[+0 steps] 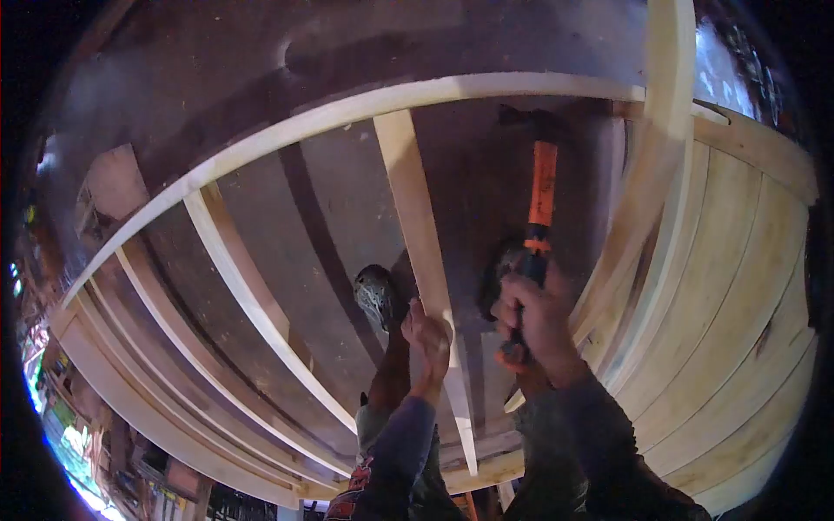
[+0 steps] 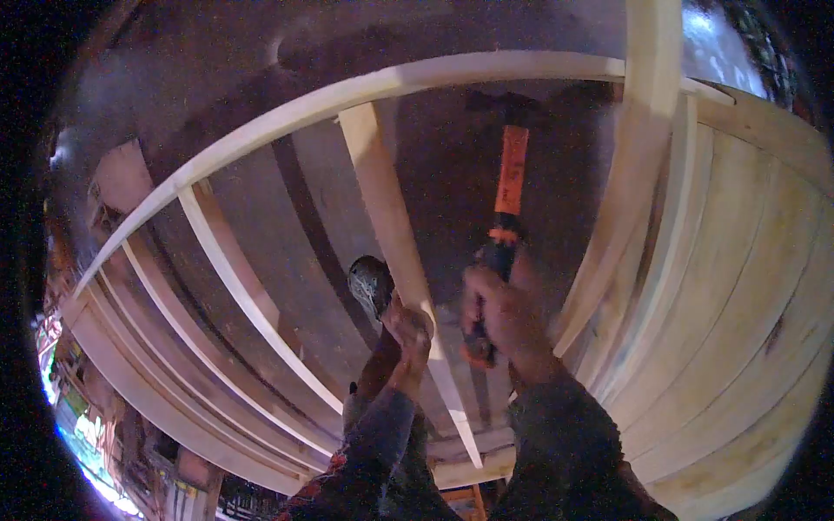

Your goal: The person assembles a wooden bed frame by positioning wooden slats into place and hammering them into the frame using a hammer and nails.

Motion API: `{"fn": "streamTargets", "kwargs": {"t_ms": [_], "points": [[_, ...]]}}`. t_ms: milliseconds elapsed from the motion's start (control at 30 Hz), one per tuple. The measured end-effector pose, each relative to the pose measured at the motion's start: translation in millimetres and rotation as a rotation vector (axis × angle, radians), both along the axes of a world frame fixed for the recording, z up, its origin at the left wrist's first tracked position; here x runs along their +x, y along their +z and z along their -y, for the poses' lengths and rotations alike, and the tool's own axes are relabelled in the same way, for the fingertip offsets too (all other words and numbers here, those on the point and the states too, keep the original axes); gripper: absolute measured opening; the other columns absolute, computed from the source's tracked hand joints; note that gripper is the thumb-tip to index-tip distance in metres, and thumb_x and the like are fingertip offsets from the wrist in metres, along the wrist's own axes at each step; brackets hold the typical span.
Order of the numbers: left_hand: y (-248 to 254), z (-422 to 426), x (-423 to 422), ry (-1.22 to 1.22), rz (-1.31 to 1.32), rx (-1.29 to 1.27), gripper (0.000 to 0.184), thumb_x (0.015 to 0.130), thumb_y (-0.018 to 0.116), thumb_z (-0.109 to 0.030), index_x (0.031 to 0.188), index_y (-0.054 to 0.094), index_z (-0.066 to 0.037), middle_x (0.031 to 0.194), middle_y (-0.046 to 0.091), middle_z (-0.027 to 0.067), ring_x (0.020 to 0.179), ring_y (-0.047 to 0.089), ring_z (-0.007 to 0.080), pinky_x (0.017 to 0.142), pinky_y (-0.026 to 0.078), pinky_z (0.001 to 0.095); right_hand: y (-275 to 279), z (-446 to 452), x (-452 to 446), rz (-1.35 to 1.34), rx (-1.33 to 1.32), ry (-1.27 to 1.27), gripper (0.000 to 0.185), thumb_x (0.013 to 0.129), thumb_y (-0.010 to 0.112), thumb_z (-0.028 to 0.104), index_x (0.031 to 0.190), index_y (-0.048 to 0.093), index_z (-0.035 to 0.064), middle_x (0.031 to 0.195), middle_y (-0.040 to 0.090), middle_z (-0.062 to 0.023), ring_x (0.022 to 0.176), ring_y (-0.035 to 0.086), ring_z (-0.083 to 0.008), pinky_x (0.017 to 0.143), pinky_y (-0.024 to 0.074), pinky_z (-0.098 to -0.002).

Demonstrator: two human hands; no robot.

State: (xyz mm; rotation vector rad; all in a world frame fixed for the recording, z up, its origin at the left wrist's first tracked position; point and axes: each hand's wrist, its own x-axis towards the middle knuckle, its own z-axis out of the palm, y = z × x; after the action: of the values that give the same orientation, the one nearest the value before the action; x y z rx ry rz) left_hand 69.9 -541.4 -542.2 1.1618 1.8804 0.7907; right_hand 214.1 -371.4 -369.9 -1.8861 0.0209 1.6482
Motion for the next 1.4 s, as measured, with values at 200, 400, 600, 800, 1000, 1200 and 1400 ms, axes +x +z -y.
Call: {"fn": "streamTargets", "kwargs": {"t_ms": [200, 400, 600, 800, 1000, 1200, 1400], "points": [[7.0, -10.7, 2.6, 0.342, 0.311, -0.316, 0.047, 0.097, 0.045, -0.039, 0.073, 0.053, 0.000, 0.066, 0.053, 0.0076, 0.058, 0.047, 0.0178, 0.053, 0.036, 0.0376, 2.3, -14.8, 12.5, -0.179, -0.004, 0.386, 0.020, 0.086, 0.060, 0.008, 0.099, 0.046, 0.0069, 0.059, 0.049, -0.0032, 0.044, 0.048, -0.0110, 0.039, 0.0399, -0.0286], [-13.5, 1.3, -0.1, 0.658, 0.758, -0.580, 0.048, 0.098, 0.045, -0.044, 0.113, 0.060, 0.000, 0.087, 0.062, 0.0039, 0.073, 0.057, 0.0143, 0.063, 0.048, 0.0313, 21.5, 9.7, 12.5, -0.056, -0.012, 0.219, 0.021, 0.085, 0.062, 0.012, 0.099, 0.047, 0.0091, 0.061, 0.051, -0.0020, 0.041, 0.047, -0.0116, 0.040, 0.0391, -0.0290], [21.3, -30.7, 5.6, 0.591, 0.660, -0.452, 0.041, 0.100, 0.040, -0.032, 0.108, 0.061, 0.003, 0.085, 0.061, 0.0074, 0.075, 0.058, 0.0167, 0.067, 0.045, 0.0304, 24.2, 46.4, 26.8, 0.367, 0.179, 0.554, 0.031, 0.088, 0.063, 0.015, 0.115, 0.052, 0.0053, 0.068, 0.057, -0.0041, 0.058, 0.059, -0.0160, 0.056, 0.0495, -0.0330], [23.3, -41.8, 8.4, 0.632, 0.457, -0.686, 0.044, 0.099, 0.040, -0.033, 0.100, 0.063, 0.005, 0.084, 0.061, 0.0083, 0.073, 0.056, 0.0164, 0.064, 0.044, 0.0325, -13.6, 52.7, 26.0, 0.846, 0.627, 0.979, 0.035, 0.092, 0.064, 0.017, 0.120, 0.054, -0.0001, 0.090, 0.065, -0.0149, 0.084, 0.067, -0.0320, 0.073, 0.0524, -0.0403], [24.0, -33.8, 1.5, 0.406, 0.445, -0.399, 0.057, 0.101, 0.035, -0.044, 0.089, 0.063, 0.004, 0.072, 0.055, 0.0080, 0.067, 0.051, 0.0153, 0.061, 0.042, 0.0343, -41.3, 40.9, 13.4, 0.788, 0.394, 1.052, 0.035, 0.092, 0.061, 0.027, 0.117, 0.056, 0.0026, 0.099, 0.066, -0.0205, 0.091, 0.065, -0.0408, 0.076, 0.0512, -0.0462], [35.3, -33.7, 6.0, 0.442, 0.553, -0.452, 0.062, 0.099, 0.035, -0.053, 0.100, 0.059, 0.005, 0.077, 0.056, 0.0061, 0.065, 0.050, 0.0147, 0.055, 0.041, 0.0323, -53.8, 45.8, 17.8, 0.745, 0.318, 1.037, 0.026, 0.091, 0.061, 0.022, 0.110, 0.057, 0.0051, 0.095, 0.066, -0.0202, 0.089, 0.065, -0.0404, 0.075, 0.0507, -0.0468], [20.5, -29.3, 12.3, 0.456, 0.481, -0.361, 0.055, 0.099, 0.038, -0.049, 0.103, 0.058, 0.003, 0.079, 0.059, 0.0071, 0.065, 0.053, 0.0165, 0.056, 0.042, 0.0310, -45.8, 52.2, 33.1, 0.772, 0.466, 1.040, 0.021, 0.091, 0.061, 0.016, 0.108, 0.057, 0.0041, 0.087, 0.067, -0.0190, 0.082, 0.066, -0.0403, 0.070, 0.0516, -0.0435]]}}
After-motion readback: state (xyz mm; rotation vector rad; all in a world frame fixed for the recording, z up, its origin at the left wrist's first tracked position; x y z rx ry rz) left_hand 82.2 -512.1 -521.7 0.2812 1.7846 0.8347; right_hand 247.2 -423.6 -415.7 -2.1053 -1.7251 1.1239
